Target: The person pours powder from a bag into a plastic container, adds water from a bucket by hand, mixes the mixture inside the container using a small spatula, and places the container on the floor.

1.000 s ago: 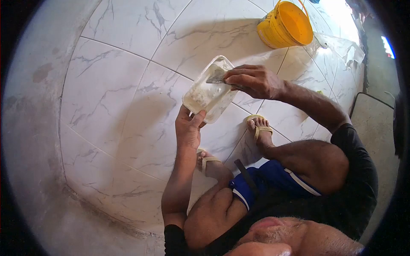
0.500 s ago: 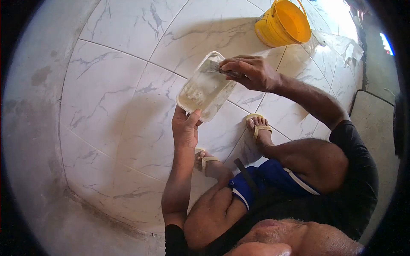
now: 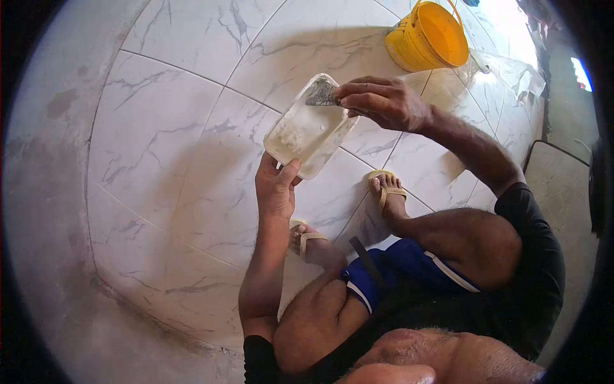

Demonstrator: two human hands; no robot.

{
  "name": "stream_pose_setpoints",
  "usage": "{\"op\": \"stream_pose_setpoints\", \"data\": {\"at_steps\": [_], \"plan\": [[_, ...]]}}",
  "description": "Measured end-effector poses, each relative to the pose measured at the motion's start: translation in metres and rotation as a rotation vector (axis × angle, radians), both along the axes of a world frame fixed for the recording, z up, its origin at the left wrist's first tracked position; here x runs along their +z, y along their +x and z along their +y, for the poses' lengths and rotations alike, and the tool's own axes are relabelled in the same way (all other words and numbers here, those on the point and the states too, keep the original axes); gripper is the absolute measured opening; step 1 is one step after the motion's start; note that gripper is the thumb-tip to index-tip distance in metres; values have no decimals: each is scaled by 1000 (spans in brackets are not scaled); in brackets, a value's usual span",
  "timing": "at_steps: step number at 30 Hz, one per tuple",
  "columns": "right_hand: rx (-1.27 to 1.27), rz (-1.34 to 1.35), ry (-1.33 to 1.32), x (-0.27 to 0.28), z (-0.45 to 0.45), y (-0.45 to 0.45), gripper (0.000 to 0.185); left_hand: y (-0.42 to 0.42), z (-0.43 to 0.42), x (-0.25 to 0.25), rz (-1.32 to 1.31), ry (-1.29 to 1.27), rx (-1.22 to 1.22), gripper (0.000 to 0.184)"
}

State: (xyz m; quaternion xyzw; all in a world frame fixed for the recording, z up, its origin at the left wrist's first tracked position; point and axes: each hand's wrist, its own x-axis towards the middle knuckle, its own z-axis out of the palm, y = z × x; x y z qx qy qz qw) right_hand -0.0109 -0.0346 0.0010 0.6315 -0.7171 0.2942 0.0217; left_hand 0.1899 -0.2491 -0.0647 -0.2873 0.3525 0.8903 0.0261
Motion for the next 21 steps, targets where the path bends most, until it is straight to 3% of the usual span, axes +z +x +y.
{"op": "stream_pose_setpoints", "data": {"at_steps": [10, 21], "plan": [[40, -32, 13, 7, -5, -2, 33, 2, -1, -1, -28, 5, 3, 59], [-213, -322, 68, -4, -9, 5, 24, 0, 1, -4, -12, -14, 5, 57]]}}
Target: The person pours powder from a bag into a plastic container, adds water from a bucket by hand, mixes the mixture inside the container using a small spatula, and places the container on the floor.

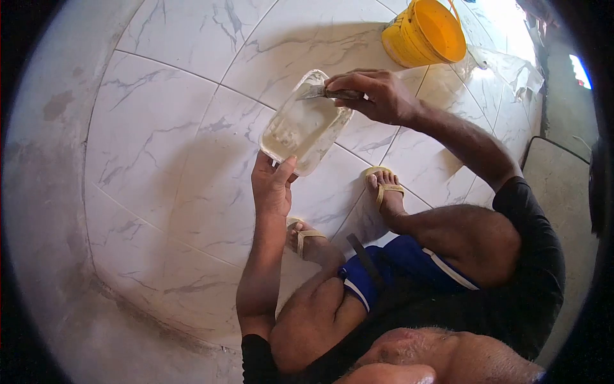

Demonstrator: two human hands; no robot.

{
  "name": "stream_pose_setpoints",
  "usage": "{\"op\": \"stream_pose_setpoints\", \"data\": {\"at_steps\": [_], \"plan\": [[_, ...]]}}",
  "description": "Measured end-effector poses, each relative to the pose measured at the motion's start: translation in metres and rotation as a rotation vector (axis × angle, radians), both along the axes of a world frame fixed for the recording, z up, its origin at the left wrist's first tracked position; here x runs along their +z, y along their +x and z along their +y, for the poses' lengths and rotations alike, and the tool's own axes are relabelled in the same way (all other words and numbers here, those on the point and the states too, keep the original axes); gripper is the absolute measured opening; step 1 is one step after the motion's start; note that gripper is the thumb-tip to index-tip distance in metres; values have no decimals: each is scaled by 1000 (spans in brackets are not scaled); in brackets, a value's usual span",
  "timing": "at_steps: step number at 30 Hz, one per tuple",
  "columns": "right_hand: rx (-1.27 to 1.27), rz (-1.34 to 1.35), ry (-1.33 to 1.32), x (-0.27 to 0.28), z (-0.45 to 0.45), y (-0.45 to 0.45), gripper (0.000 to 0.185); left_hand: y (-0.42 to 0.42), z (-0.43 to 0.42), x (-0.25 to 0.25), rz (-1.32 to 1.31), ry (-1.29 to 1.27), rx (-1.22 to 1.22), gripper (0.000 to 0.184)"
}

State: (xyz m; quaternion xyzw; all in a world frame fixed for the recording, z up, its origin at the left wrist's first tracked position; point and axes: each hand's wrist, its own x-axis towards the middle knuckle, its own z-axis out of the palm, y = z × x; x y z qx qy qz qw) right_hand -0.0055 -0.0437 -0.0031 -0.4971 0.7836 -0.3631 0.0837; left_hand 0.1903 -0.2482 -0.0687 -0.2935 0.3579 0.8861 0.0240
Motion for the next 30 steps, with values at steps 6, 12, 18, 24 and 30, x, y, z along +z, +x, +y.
{"op": "stream_pose_setpoints", "data": {"at_steps": [6, 12, 18, 24, 30], "plan": [[-186, -104, 82, -7, 6, 18, 26, -2, 3, 3, 32, 32, 80, 58], [-244, -282, 97, -10, 7, 29, 28, 0, 2, -1, -34, -86, 2, 62], [-227, -297, 12, -6, 1, 30, 28, -3, 4, 5, 24, -30, 59, 58], [-146, -183, 49, -12, 6, 30, 27, -2, 5, 3, 41, -34, 80, 59], [-10, -272, 43, -4, -6, 42, 27, 1, 7, 2, 3, -21, 59, 60]]}}
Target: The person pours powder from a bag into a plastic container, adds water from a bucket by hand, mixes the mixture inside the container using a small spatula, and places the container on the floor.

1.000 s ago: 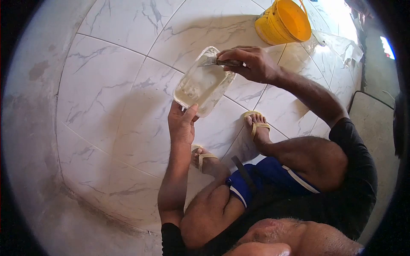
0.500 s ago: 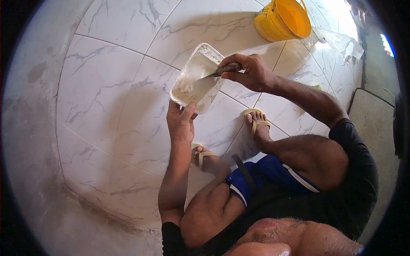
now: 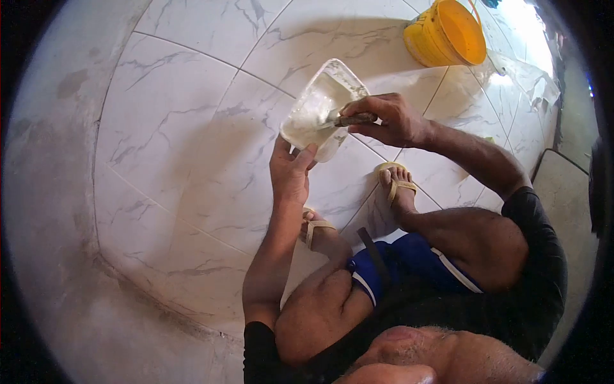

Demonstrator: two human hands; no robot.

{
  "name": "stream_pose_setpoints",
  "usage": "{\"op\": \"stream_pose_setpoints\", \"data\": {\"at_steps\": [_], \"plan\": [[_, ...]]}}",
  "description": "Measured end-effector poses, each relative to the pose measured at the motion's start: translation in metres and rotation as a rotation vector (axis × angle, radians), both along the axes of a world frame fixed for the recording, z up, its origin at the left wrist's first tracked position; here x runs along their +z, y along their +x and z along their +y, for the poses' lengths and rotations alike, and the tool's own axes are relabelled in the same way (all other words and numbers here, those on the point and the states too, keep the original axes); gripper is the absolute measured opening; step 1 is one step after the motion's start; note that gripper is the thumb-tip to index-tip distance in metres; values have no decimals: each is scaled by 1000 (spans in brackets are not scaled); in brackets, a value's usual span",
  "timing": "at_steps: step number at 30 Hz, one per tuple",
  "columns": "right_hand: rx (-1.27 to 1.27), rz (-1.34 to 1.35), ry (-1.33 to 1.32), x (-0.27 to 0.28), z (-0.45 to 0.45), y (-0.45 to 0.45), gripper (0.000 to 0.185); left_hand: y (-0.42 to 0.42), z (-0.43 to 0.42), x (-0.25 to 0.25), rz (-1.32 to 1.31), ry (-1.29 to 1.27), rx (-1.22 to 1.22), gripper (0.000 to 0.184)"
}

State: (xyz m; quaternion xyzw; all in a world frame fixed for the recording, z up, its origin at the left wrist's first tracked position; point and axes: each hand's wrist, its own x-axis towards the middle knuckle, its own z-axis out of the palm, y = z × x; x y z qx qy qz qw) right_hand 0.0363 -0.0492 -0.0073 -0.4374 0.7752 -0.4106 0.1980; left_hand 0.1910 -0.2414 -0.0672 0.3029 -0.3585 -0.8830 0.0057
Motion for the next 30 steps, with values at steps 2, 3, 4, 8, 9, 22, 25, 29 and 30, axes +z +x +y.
{"op": "stream_pose_setpoints", "data": {"at_steps": [2, 3, 4, 8, 9, 22, 25, 29, 30], "plan": [[19, -31, 72, -2, 2, -5, 28, 2, -2, 0, 24, 7, -6, 62], [-4, 24, 91, -2, 3, -9, 27, 2, -2, -1, 24, 9, -7, 62], [-30, 35, 68, -4, 4, -11, 26, 2, -2, -1, 25, 13, -9, 63], [-23, 18, -22, 0, -2, -6, 25, -1, -5, 6, 3, -8, -23, 65], [26, -19, -16, 8, -6, -2, 25, -2, -4, 7, 7, -13, -22, 65], [74, -82, 13, 12, -15, 8, 28, 1, -2, -1, 20, 16, -12, 63], [-80, -94, 88, 3, -7, -6, 26, 5, -2, 0, 52, 11, 6, 61], [-206, -89, 2, 1, -5, -17, 25, 6, -6, 1, 45, 5, -15, 60], [-207, -84, -22, 4, -9, -15, 25, 5, -5, 2, 40, 4, -15, 60]]}}
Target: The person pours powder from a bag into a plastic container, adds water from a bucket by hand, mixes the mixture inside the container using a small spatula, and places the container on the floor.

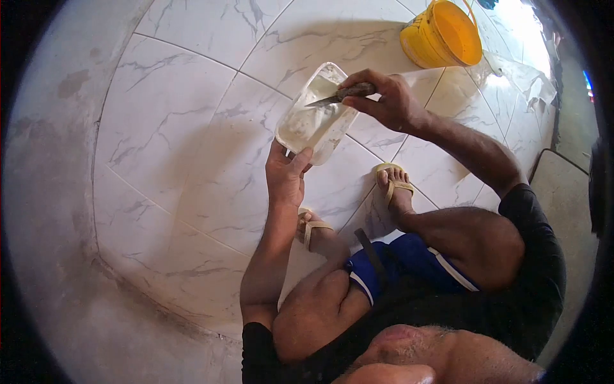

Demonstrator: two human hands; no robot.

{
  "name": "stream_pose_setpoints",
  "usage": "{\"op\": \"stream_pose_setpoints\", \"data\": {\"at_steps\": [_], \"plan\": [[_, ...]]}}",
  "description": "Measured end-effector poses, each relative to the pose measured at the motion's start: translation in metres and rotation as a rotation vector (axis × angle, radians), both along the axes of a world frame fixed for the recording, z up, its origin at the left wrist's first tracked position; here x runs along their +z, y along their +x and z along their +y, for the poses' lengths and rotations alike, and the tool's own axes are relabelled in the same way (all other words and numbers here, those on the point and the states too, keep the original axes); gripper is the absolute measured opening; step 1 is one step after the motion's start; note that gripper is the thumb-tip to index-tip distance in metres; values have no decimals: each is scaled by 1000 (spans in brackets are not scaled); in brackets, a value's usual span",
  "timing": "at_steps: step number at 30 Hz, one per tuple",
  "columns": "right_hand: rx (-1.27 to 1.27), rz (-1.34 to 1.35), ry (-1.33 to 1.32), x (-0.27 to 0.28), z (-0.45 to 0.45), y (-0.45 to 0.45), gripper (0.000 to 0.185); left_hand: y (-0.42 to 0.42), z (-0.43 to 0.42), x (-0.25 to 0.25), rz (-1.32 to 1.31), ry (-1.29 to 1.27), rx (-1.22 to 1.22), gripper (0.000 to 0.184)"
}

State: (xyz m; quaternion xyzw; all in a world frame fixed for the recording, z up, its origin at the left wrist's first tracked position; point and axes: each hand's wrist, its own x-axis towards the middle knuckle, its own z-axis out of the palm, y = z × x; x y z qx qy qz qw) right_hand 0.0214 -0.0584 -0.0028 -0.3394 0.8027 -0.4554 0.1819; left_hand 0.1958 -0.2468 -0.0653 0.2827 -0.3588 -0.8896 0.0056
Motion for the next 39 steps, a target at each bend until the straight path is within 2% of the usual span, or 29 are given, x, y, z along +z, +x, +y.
{"op": "stream_pose_setpoints", "data": {"at_steps": [4, 5, 9, 12, 17, 24, 25, 28, 31, 35, 39], "plan": [[174, 70, 91, 9, -5, 8, 24, -4, 5, 6, 2, 12, 28, 60], [227, 50, 13, 6, -4, 11, 24, -4, 5, 6, -9, 11, 24, 60], [176, 135, 84, 5, 3, 9, 25, -2, 2, 2, -20, -4, 22, 61], [268, 77, 57, 1, 6, 7, 25, -2, 2, 3, -8, -18, 28, 61], [107, 171, 45, 1, 7, 0, 24, -3, 3, 3, -10, -12, 25, 60], [125, 112, 73, 3, 9, 8, 23, -3, 3, 1, -11, 1, 35, 60], [126, 226, 46, 0, 10, 4, 24, -3, 3, 2, -15, -5, 38, 60], [106, 262, 61, -6, 12, -4, 23, -3, 4, 2, -8, -5, 54, 60], [189, 158, 49, -3, 12, 0, 22, -4, 5, 2, -15, -6, 58, 60], [74, 228, 39, 0, 11, -3, 20, -3, 4, 5, -9, -17, 52, 59], [108, 176, 69, -3, 12, -1, 22, -4, 3, 5, -13, -11, 49, 59]]}}
